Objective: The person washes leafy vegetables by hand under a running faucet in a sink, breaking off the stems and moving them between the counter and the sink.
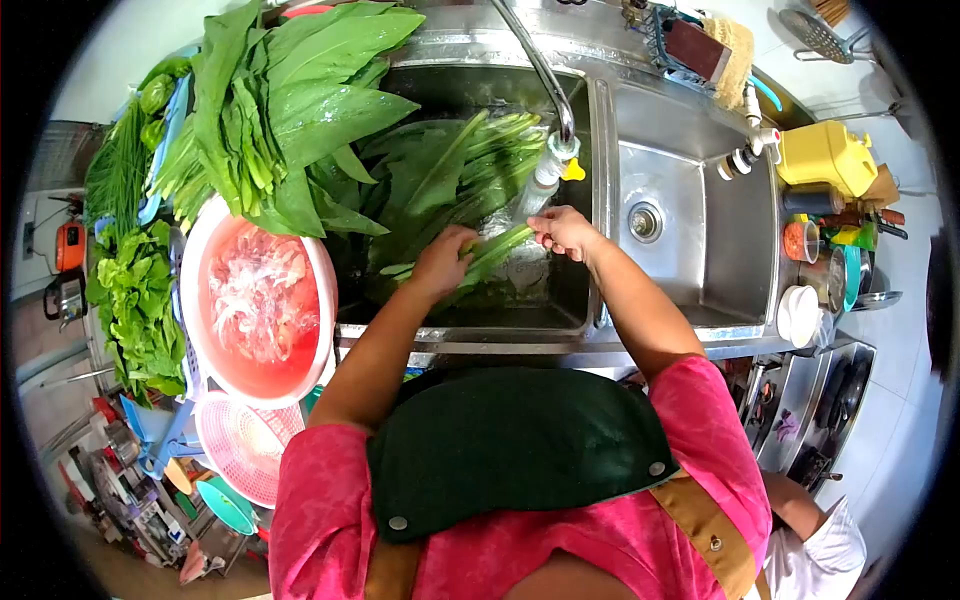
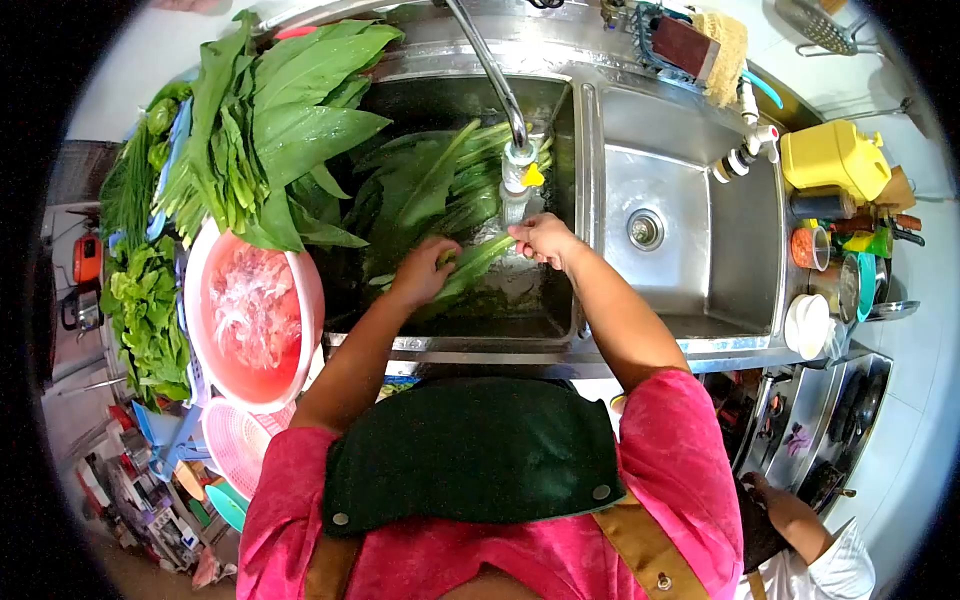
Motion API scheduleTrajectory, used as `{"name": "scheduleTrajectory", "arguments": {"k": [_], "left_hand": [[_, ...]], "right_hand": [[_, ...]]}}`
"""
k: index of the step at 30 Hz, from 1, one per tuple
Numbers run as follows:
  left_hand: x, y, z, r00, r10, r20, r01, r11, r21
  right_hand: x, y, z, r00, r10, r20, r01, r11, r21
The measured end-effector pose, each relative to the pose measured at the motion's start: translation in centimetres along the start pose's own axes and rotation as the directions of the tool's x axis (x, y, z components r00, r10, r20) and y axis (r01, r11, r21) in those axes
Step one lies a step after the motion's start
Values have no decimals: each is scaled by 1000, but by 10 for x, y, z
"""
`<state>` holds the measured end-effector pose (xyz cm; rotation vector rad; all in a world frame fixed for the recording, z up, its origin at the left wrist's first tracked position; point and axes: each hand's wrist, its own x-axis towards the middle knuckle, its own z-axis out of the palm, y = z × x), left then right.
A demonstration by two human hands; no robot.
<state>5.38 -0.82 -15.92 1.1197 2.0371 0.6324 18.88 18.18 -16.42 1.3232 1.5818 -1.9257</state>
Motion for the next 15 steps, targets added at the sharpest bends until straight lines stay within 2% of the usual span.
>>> {"name": "scheduleTrajectory", "arguments": {"k": [1,2,3,4,5,6,9,10,11,12,13,14,15], "left_hand": [[-5,2,2,974,93,-205,-88,996,33],[-7,5,5,973,87,-212,-83,996,30],[-9,11,10,963,143,-229,-138,990,41],[-11,18,12,949,198,-246,-191,980,52],[-11,19,12,948,192,-252,-186,981,48],[-8,20,10,946,194,-258,-200,980,1],[-8,21,-1,951,203,-233,-226,971,-76],[-10,21,-6,957,212,-200,-235,966,-103],[-14,22,-10,957,205,-204,-229,968,-103],[-18,23,-13,937,207,-281,-241,966,-94],[-21,23,-15,911,209,-355,-254,964,-84],[-22,21,-17,910,207,-358,-252,964,-83],[-22,20,-19,851,200,-485,-282,954,-102]], "right_hand": [[-1,-2,2,998,46,49,-47,999,12],[8,5,8,998,19,64,-24,996,89],[9,8,11,997,21,69,-27,996,82],[-2,2,20,975,-11,223,-54,957,284],[-9,-1,28,930,-75,360,-110,878,467],[-12,0,32,871,-108,480,-232,771,593],[-5,13,44,748,-254,613,-422,531,735],[-5,9,49,744,-251,619,-427,534,730],[-7,2,54,811,-265,522,-252,647,720],[-7,-3,58,859,-296,417,-70,739,670],[-2,-4,62,858,-294,422,-73,741,667],[7,-4,65,875,-270,403,-43,785,618],[16,-4,67,891,-248,381,-12,825,565]]}}
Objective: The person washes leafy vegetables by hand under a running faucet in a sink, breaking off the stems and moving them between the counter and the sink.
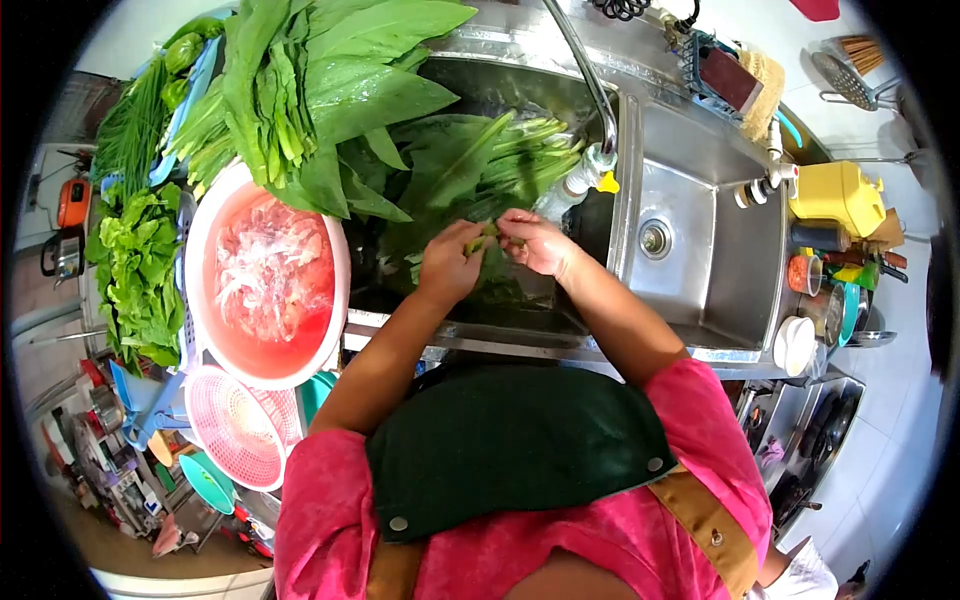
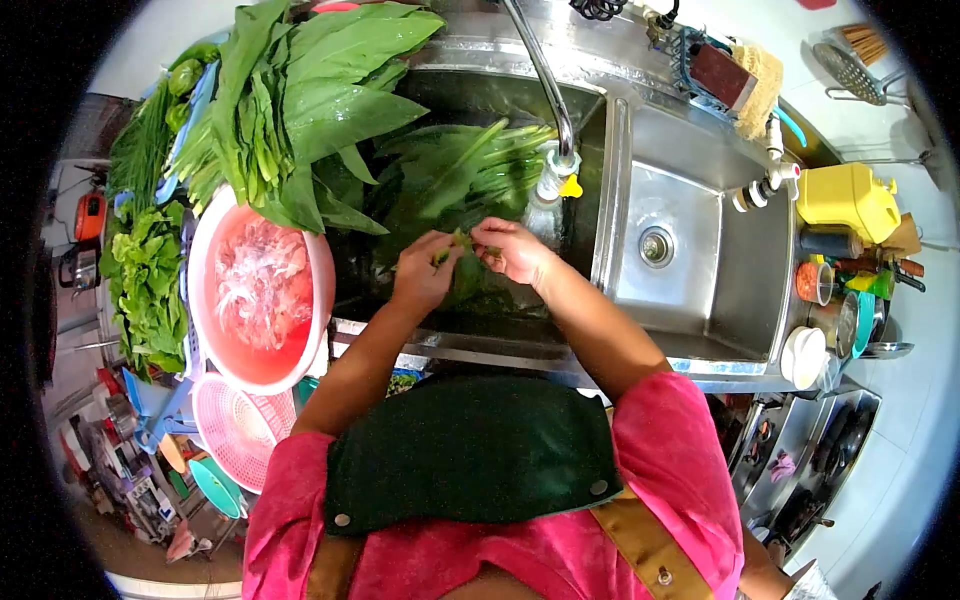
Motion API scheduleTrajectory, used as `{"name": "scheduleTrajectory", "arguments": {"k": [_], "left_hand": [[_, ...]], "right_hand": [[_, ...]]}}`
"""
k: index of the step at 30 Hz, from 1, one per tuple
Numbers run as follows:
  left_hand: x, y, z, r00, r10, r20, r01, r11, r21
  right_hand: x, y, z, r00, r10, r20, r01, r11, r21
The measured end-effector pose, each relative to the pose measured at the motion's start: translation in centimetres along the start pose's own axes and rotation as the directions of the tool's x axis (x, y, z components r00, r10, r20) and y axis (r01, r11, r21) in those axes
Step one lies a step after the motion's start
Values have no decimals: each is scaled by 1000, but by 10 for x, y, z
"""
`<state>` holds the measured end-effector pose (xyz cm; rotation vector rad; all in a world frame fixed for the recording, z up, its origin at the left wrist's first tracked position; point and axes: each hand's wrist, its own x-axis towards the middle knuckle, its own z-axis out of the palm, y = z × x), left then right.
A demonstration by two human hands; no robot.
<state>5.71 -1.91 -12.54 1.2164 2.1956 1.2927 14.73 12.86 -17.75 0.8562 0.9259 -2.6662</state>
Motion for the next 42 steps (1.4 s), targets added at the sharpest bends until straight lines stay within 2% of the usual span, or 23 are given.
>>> {"name": "scheduleTrajectory", "arguments": {"k": [1,2,4,6,8,10,14,16,20,22,24,26,27,28,29,31,32,33,34,36,37,40,42], "left_hand": [[0,-1,-3,990,18,-138,-22,999,-30],[2,3,-12,990,17,-143,-21,999,-28],[6,17,-36,910,118,-397,-94,992,79],[5,53,-73,876,175,-449,-112,980,164],[-6,78,-99,827,40,-560,-102,992,-80],[-14,102,-123,753,0,-658,-197,954,-225],[-34,93,-136,763,-168,-624,-148,894,-422],[-36,72,-127,887,-92,-454,-23,970,-241],[-13,60,-81,908,-398,-132,377,913,-159],[-4,23,-51,952,-298,-68,285,946,-158],[18,7,-32,984,-175,-32,175,984,12],[42,-13,-3,979,-199,32,202,963,-180],[56,-10,6,947,-280,158,316,900,-300],[66,-7,13,895,-336,293,433,810,-395],[71,-4,19,896,-329,297,430,811,-396],[78,-5,33,825,-374,424,513,810,-284],[74,-10,40,825,-366,431,508,814,-280],[69,-18,48,833,-364,418,470,863,-186],[64,-24,55,841,-359,405,427,900,-89],[50,-28,61,862,-347,369,364,931,25],[44,-30,64,871,-324,370,327,943,57],[31,-32,71,914,-235,331,223,972,73],[26,-31,74,945,-178,275,168,984,61]], "right_hand": [[9,2,-7,998,52,43,-52,999,13],[21,7,-15,997,53,46,-54,999,9],[53,20,-38,918,115,-380,-157,984,-81],[87,29,-89,812,218,-541,-277,960,-31],[103,23,-117,757,82,-648,-214,968,-127],[116,23,-133,711,-55,-701,-191,944,-268],[143,34,-136,633,-343,-694,-189,801,-569],[149,34,-132,621,-418,-664,-171,754,-634],[136,13,-109,650,-510,-563,-67,700,-711],[110,-4,-94,700,-523,-486,52,717,-696],[61,-27,-61,806,-484,-342,224,783,-580],[47,-20,-69,702,-610,-368,168,644,-746],[32,-22,-58,698,-613,-370,166,641,-749],[12,-29,-36,842,-500,-204,221,664,-715],[-1,-33,-24,930,-368,-15,264,694,-670],[-3,-21,-41,985,-164,-43,75,646,-760],[-13,-23,-37,994,-75,-77,-19,583,-812],[-27,-22,-31,983,-175,-51,91,715,-693],[-30,-27,-45,946,-230,-228,-45,605,-795],[-53,-43,-36,869,-390,-306,137,782,-608],[-58,-46,-35,838,-432,-334,183,799,-573],[-56,-49,-49,856,-377,-353,-12,670,-742],[-59,-48,-44,885,-338,-320,32,731,-681]]}}
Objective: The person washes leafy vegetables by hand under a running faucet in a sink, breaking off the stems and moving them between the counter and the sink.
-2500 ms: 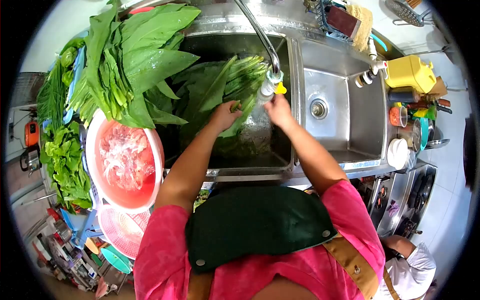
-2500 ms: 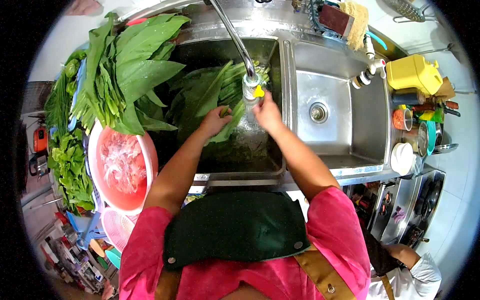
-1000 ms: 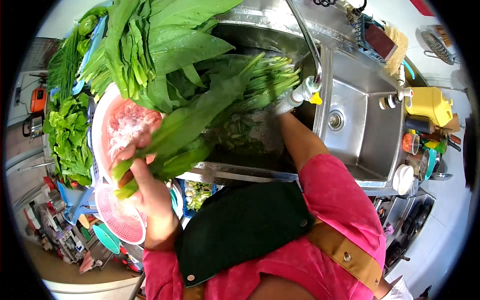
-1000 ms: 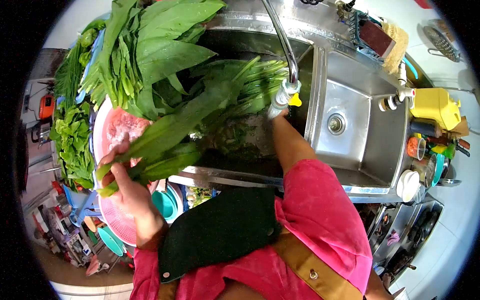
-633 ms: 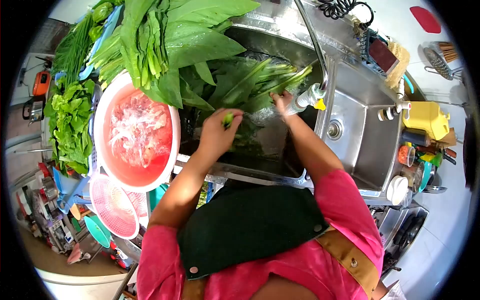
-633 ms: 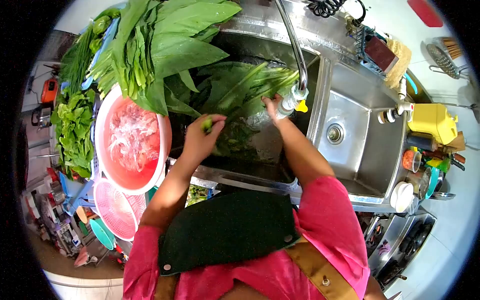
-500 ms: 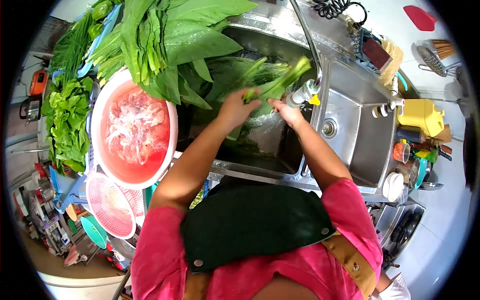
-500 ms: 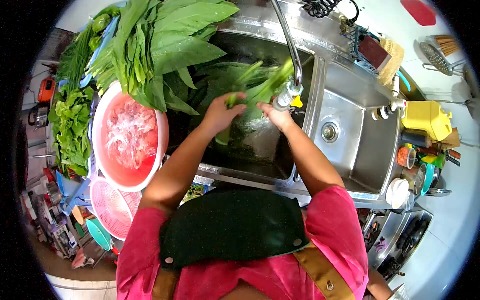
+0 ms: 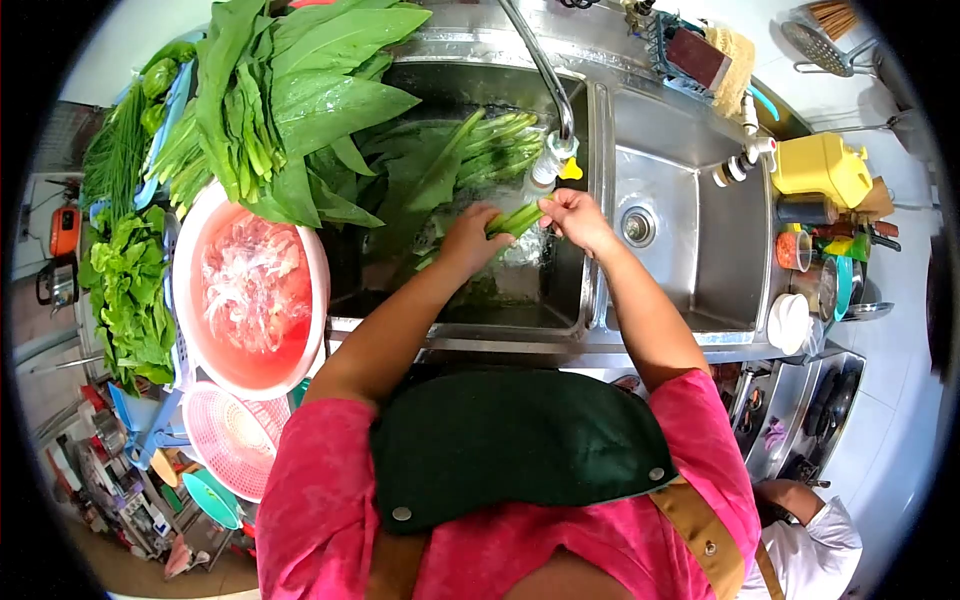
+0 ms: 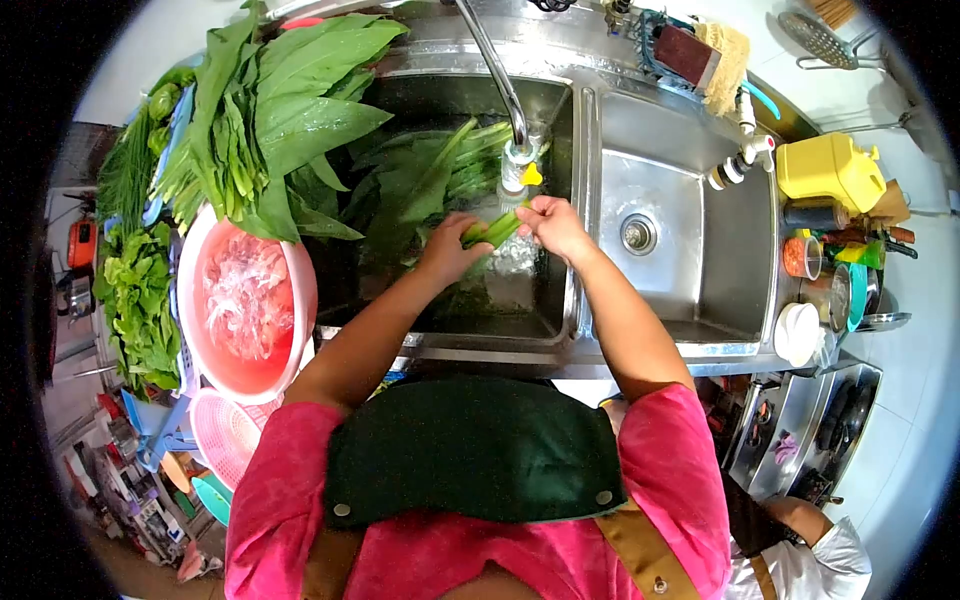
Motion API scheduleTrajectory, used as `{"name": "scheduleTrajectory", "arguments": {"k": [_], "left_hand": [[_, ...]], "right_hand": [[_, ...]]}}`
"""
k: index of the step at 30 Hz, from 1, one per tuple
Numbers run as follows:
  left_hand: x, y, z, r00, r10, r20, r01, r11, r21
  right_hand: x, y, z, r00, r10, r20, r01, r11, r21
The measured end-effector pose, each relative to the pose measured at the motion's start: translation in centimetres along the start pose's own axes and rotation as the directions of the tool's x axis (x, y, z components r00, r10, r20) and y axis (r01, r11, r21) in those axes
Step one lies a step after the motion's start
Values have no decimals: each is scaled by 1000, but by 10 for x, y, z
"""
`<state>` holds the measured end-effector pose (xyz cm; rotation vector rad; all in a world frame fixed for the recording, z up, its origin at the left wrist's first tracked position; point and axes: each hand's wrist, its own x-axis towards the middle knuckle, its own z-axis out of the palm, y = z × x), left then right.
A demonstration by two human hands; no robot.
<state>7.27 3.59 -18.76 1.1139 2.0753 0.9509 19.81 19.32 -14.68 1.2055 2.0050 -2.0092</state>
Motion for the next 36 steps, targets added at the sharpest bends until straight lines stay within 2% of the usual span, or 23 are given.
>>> {"name": "scheduleTrajectory", "arguments": {"k": [2,3,4,5,6,8,9,10,14,16,17,18,19,20,21,22,24,25,27,30,32,34,36], "left_hand": [[-3,6,-3,958,246,-146,-255,966,-46],[-4,9,-6,959,241,-148,-250,967,-43],[-4,13,-10,985,153,-75,-154,988,-18],[-4,15,-14,998,61,-5,-61,998,12],[-3,15,-16,998,60,-7,-60,998,11],[-4,15,-19,994,74,-83,-70,996,49],[-5,14,-21,994,69,-86,-66,997,47],[-5,14,-24,993,92,-73,-87,993,75],[-10,16,-30,992,128,-21,-123,981,148],[-10,12,-30,990,138,-24,-134,982,134],[-9,11,-31,988,153,-27,-149,981,122],[-7,8,-34,988,152,-26,-148,982,120],[-5,9,-42,996,89,15,-89,996,5],[-5,15,-52,998,29,64,-22,994,-107],[-6,21,-60,997,23,69,-11,986,-165],[-8,25,-66,997,20,69,-8,986,-165],[-9,30,-73,1000,-13,10,15,986,-168],[-11,31,-73,1000,-15,12,17,986,-168],[-14,33,-73,979,40,-202,-93,960,-263],[-14,33,-71,958,62,-278,-150,940,-305],[-17,37,-70,952,29,-306,-140,927,-347],[-17,39,-68,947,-3,-322,-130,911,-391],[-14,38,-73,904,-177,-389,-98,801,-591]], "right_hand": [[0,-2,6,997,-3,75,-4,995,95],[2,1,8,991,-52,124,50,999,21],[4,5,9,980,-97,175,108,993,-51],[7,9,13,957,-273,102,290,923,-253],[10,12,12,956,-273,105,291,922,-255],[-3,-17,19,973,-201,114,228,922,-314],[3,-17,17,979,-121,167,170,929,-327],[4,-18,19,978,-120,171,171,928,-330],[4,-26,27,980,-94,178,128,973,-192],[10,-24,31,996,46,83,-25,972,-232],[12,-21,36,992,81,93,-76,995,-63],[11,-20,37,992,83,93,-77,995,-63],[9,-23,39,971,131,199,-178,955,238],[7,-24,40,939,143,312,-291,814,503],[10,-18,40,908,60,414,-308,764,566],[10,-18,43,907,62,416,-312,764,565],[11,-23,52,932,-73,356,-188,740,646],[11,-23,55,932,-72,356,-190,739,647],[9,-24,61,938,-80,338,-138,807,575],[1,-27,70,963,-85,255,-71,833,549],[1,-18,72,958,-271,89,176,809,561],[2,-5,69,956,-290,32,234,826,513],[-2,7,64,931,-339,-135,356,924,137]]}}
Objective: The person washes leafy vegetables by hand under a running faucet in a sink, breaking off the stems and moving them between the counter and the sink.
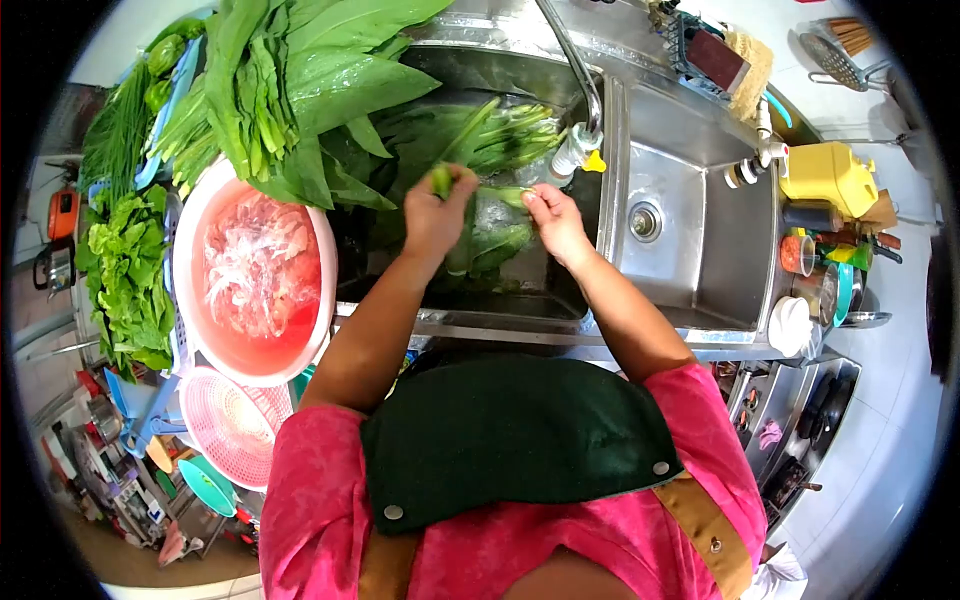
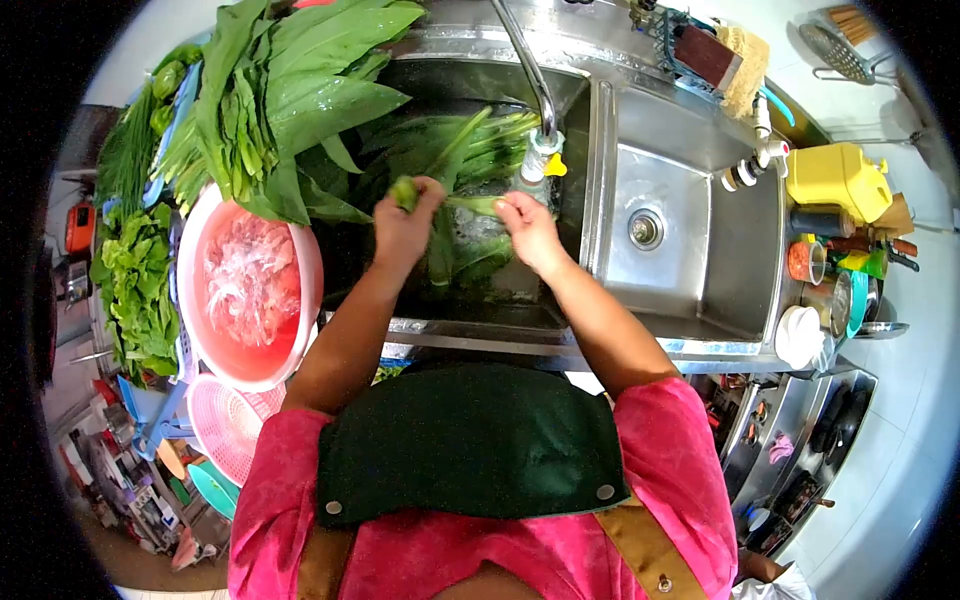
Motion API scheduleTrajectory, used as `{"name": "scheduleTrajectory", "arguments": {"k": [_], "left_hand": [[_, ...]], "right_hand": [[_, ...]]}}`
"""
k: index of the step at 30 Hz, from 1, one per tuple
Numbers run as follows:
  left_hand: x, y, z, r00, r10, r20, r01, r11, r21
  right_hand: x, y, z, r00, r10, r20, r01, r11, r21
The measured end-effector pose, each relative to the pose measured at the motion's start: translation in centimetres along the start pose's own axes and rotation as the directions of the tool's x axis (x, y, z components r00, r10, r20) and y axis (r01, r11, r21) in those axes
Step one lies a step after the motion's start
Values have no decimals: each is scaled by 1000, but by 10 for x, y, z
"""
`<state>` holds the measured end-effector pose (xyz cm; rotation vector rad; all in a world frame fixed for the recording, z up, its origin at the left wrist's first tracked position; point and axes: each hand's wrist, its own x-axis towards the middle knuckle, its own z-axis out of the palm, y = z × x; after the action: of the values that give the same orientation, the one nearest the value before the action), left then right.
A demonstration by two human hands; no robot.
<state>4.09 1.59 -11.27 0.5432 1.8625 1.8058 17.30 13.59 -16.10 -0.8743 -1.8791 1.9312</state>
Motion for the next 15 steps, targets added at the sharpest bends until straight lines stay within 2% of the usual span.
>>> {"name": "scheduleTrajectory", "arguments": {"k": [1,2,3,4,5,6,7,8,9,10,11,12,13,14,15], "left_hand": [[4,11,-4,998,-43,-53,42,999,-19],[11,13,-10,997,-22,-76,17,998,-54],[17,14,-11,974,120,-193,-116,993,36],[25,15,-17,938,255,-234,-239,966,96],[31,26,-20,928,218,-303,-196,975,104],[35,36,-22,912,180,-367,-151,983,107],[42,36,-24,921,150,-359,-157,988,10],[50,36,-24,931,121,-345,-161,983,-91],[56,29,-21,934,242,-263,-248,969,12],[55,33,-11,936,243,-253,-250,968,5],[48,39,3,998,60,-24,-58,996,73],[40,43,19,970,-150,191,114,976,185],[29,38,35,911,-82,404,-40,958,285],[17,28,52,798,-38,601,-213,916,341],[3,20,71,737,-21,676,-292,891,347]], "right_hand": [[-5,8,-10,995,80,-68,-78,996,34],[-13,11,-26,987,128,-99,-125,991,37],[-21,12,-45,983,82,-167,-91,995,-50],[-33,0,-64,946,200,-254,-198,980,33],[-44,-8,-83,918,101,-384,-105,994,12],[-55,-1,-118,887,156,-435,-156,987,35],[-66,-7,-141,867,217,-448,-164,974,154],[-78,-1,-166,864,203,-460,-149,977,150],[-89,1,-183,830,238,-505,-192,971,141],[-99,-8,-189,850,239,-470,-195,971,141],[-104,-15,-191,852,256,-458,-211,966,146],[-109,-18,-189,852,274,-446,-229,961,153],[-111,-16,-185,900,215,-379,-144,968,207],[-111,-16,-178,939,143,-314,-58,963,264],[-108,-23,-166,954,128,-270,-35,946,322]]}}
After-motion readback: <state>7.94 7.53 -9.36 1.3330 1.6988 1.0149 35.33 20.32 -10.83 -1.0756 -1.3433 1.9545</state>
